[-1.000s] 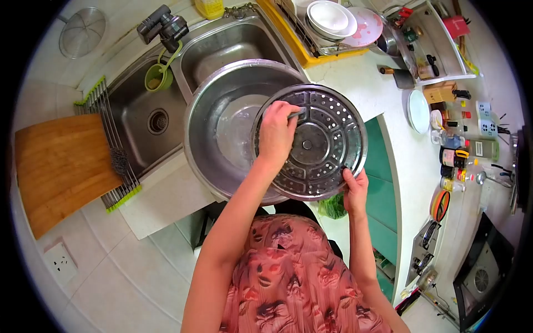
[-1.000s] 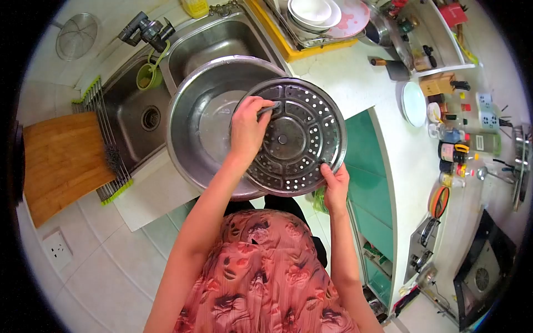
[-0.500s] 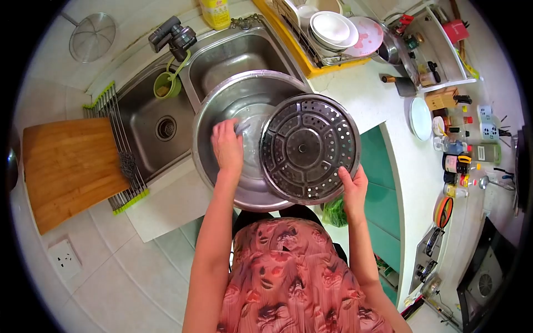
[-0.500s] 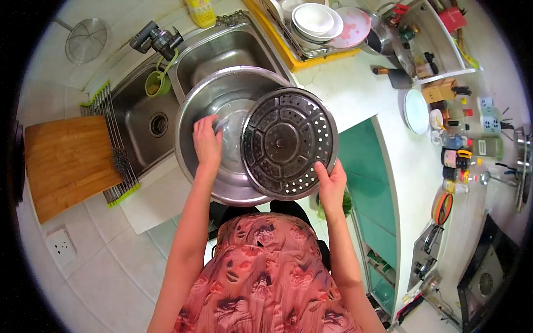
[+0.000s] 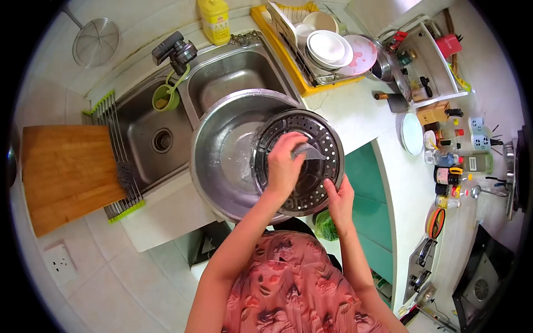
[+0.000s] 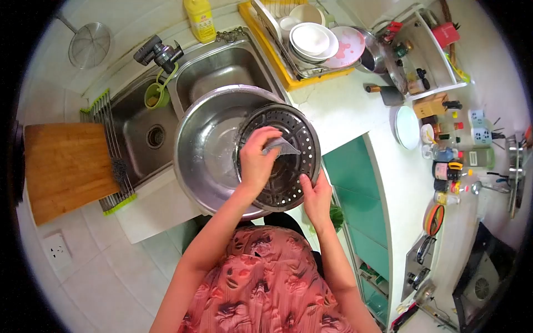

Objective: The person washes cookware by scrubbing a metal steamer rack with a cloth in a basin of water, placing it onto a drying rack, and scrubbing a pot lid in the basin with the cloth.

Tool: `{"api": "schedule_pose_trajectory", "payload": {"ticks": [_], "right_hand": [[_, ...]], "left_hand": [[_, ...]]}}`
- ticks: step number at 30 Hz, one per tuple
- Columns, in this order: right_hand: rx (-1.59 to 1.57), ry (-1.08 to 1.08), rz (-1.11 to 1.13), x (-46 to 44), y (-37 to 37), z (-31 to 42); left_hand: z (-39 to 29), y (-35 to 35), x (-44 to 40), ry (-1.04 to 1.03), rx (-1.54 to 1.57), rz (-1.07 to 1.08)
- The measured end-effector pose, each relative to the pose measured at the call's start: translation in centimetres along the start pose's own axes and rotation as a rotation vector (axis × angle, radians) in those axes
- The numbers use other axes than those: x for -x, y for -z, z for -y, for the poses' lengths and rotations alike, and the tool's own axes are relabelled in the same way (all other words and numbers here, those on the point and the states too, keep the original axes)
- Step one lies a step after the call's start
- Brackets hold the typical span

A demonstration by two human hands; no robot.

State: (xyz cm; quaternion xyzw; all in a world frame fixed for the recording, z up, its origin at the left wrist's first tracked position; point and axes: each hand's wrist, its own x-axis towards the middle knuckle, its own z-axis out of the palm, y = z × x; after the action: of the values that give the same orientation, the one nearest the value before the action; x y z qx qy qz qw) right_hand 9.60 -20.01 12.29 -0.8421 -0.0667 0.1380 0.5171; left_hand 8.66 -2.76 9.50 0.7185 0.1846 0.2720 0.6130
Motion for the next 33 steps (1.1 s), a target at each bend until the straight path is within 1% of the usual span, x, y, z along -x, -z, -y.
{"api": "schedule_pose_trajectory", "payload": {"ticks": [1, 3, 6, 9, 10, 13, 14, 16, 19, 21, 22, 25, 28, 31, 33], "right_hand": [[0.013, -0.002, 0.005, -0.1, -0.1, 0.2], [0.036, -0.009, 0.014, -0.2, 0.0, 0.4], [0.009, -0.011, 0.005, -0.6, 0.0, -0.8], [0.046, -0.002, 0.005, -0.5, 0.0, -1.0], [0.071, 0.009, 0.001, -0.6, 0.0, -0.8], [0.053, 0.003, 0.003, -0.4, -0.2, -0.2], [0.058, 0.011, 0.006, -0.5, -0.2, -0.3], [0.066, 0.023, 0.006, -0.6, -0.2, -0.8], [0.082, 0.019, 0.011, -0.7, -0.1, -0.9], [0.056, 0.022, -0.002, -0.7, -0.3, -1.2], [0.045, 0.022, -0.009, -0.7, -0.3, -1.4], [0.034, 0.065, 0.007, -0.6, -0.2, -1.5], [0.110, 0.018, 0.011, -0.6, -0.2, -0.8], [0.133, 0.046, 0.006, -0.8, -0.2, -0.9], [0.150, 0.030, 0.019, -0.8, -0.2, -0.5]], "left_hand": [[1.0, -0.8, 0.5, -0.017, -0.006, 0.025], [2.4, -1.0, 1.2, -0.162, -0.305, 0.045], [3.8, -0.6, 2.3, -0.177, -0.332, 0.062], [4.6, 0.4, 2.5, 0.046, -0.084, 0.039], [4.7, 0.6, 2.1, 0.095, -0.066, -0.015], [4.7, 1.6, 1.4, 0.194, -0.142, -0.056], [5.4, 1.6, 1.5, 0.075, -0.192, -0.131], [5.6, 2.0, 1.9, 0.054, -0.582, -0.222], [7.7, 2.7, 2.6, 0.181, -0.583, -0.187], [8.9, 3.6, 2.4, 0.367, -0.277, -0.044], [9.2, 3.9, 2.2, 0.298, -0.292, -0.010], [9.1, 6.0, 0.3, 0.175, -0.512, -0.085], [7.8, 9.1, -0.8, 0.103, -0.817, -0.083], [10.2, 10.6, -0.2, 0.020, -1.083, 0.056], [11.0, 10.5, 0.7, -0.005, -1.112, 0.119]]}}
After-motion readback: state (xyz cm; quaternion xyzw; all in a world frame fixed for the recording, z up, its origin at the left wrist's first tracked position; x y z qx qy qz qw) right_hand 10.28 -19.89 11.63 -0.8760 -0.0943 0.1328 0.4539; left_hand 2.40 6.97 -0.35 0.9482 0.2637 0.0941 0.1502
